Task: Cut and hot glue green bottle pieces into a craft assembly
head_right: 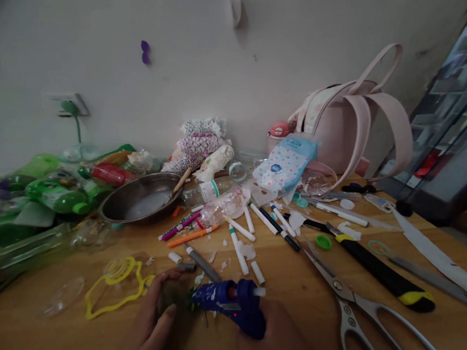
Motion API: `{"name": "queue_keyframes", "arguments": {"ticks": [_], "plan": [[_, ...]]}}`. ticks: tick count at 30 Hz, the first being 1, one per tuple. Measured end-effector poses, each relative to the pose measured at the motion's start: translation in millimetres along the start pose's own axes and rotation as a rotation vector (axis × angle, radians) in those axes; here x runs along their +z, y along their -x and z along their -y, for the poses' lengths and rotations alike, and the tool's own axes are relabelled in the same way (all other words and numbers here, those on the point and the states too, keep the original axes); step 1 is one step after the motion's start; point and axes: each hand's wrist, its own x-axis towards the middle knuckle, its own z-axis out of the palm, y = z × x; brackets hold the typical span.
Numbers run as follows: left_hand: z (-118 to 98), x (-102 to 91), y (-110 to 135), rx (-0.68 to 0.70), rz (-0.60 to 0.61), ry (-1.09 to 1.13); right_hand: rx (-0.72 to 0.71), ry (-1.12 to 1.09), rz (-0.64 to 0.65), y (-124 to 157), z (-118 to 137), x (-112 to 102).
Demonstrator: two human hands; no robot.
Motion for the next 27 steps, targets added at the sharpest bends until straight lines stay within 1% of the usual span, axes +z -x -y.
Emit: {"name": "queue_keyframes", "arguments": {"ticks": [4,9,12,16,21,24,27], "plan": [[4,-0.1,-1,-0.016,-0.001,0.024,0.007,0.018,-0.026,-3,-5,2],[7,0.1,-1,-0.062,-0.001,0.042,0.018,0.016,0.003,-2,-4,2],[6,0.5,0,-0.056,-0.005,0.041,0.013,0.024,0.007,-2,-2,1],[5,0.2,-1,-0.019,-0.041,0.059,0.031,0.039,0.024,-2,-1,1],[4,-0.3,-1,-0.046,-0.025,0.046,0.018,0.016,0.004,-1,2,1],[2,1.1,0,-0.068,-0.059,0.045,-0.017,0.004,0.039,0,4,0],[2,1.7,0,-0.078,-0.071,0.054,-0.018,-0.015,0.072,1,6,-1]]}}
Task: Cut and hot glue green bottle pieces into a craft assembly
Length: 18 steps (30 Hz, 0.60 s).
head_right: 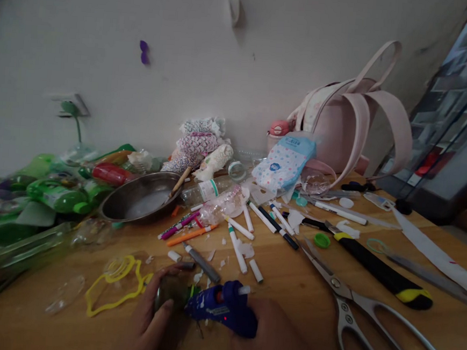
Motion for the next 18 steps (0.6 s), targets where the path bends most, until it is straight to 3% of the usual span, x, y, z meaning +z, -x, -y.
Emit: {"name": "queue_keyframes", "arguments": {"ticks": [7,18], "plan": [[1,-4.0,-1,0.006,0.03,0.024,0.024,0.031,-0.134,0,-2,1],[-2,-4.1,-1,0.004,0.047,0.028,-0.009,0.023,-0.086,-4,-11,4]]}}
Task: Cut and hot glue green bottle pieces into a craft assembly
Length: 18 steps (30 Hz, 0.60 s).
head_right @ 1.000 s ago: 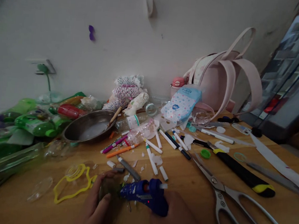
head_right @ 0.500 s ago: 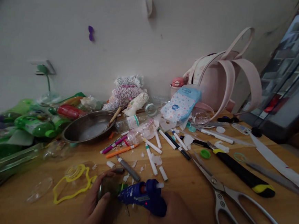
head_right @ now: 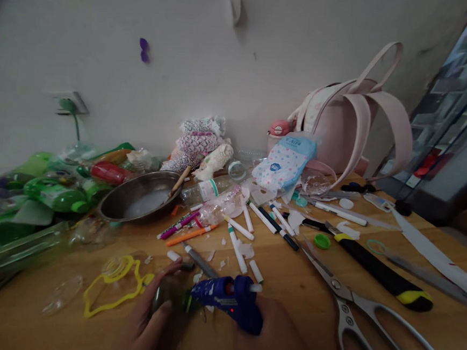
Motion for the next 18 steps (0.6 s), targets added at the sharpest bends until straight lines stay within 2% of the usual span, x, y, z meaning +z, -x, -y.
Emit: {"name": "queue_keyframes", "arguments": {"ticks": [11,18], "plan": [[4,-1.4,2,-0.018,0.0,-0.011,0.064,0.03,0.015,4,10,-4],[-1,0.2,2,-0.012,-0.021,0.009,0.051,0.006,0.019,2,8,-3]]}}
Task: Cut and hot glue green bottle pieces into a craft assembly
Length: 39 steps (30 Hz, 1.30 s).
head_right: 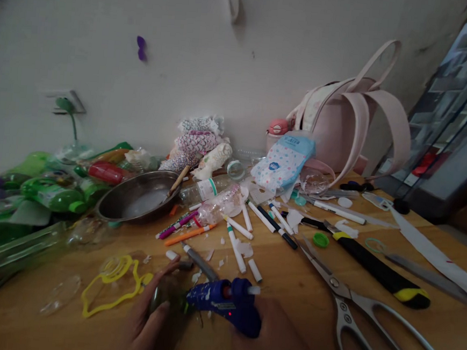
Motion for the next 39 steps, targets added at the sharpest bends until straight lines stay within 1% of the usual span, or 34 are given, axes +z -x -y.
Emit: {"name": "queue_keyframes", "arguments": {"ticks": [3,6,9,13,17,21,23,27,30,34,36,39], "plan": [[1,-0.8,0,-0.007,0.01,-0.006,0.012,-0.017,-0.013,1,-1,1],[4,-0.3,1,0.009,-0.008,0.018,0.005,0.018,-0.012,2,0,0],[7,-0.1,2,0.022,-0.012,0.046,0.012,0.003,-0.016,1,1,-1],[8,-1.8,3,0.006,0.018,0.031,-0.003,-0.019,0.011,-3,0,1],[6,0.6,3,0.042,0.06,0.019,0.009,-0.051,0.005,-4,-3,3],[4,5.9,5,0.045,-0.026,0.052,0.002,-0.099,0.01,-3,-2,1],[3,5.4,5,0.049,-0.021,0.05,0.008,-0.102,0.017,-2,0,-1],[4,-0.5,2,0.034,0.074,0.032,0.015,-0.048,-0.033,-1,1,-1],[9,-3.0,0,0.03,0.065,0.058,0.009,0.009,-0.06,-1,-4,2],[13,-3.2,1,0.009,0.053,0.067,-0.026,-0.059,-0.107,0,-9,5],[13,-2.7,2,0.006,0.056,0.067,-0.024,-0.06,-0.106,1,-8,4],[14,-1.7,3,0.006,0.03,0.078,-0.033,-0.045,-0.096,3,-7,3]]}}
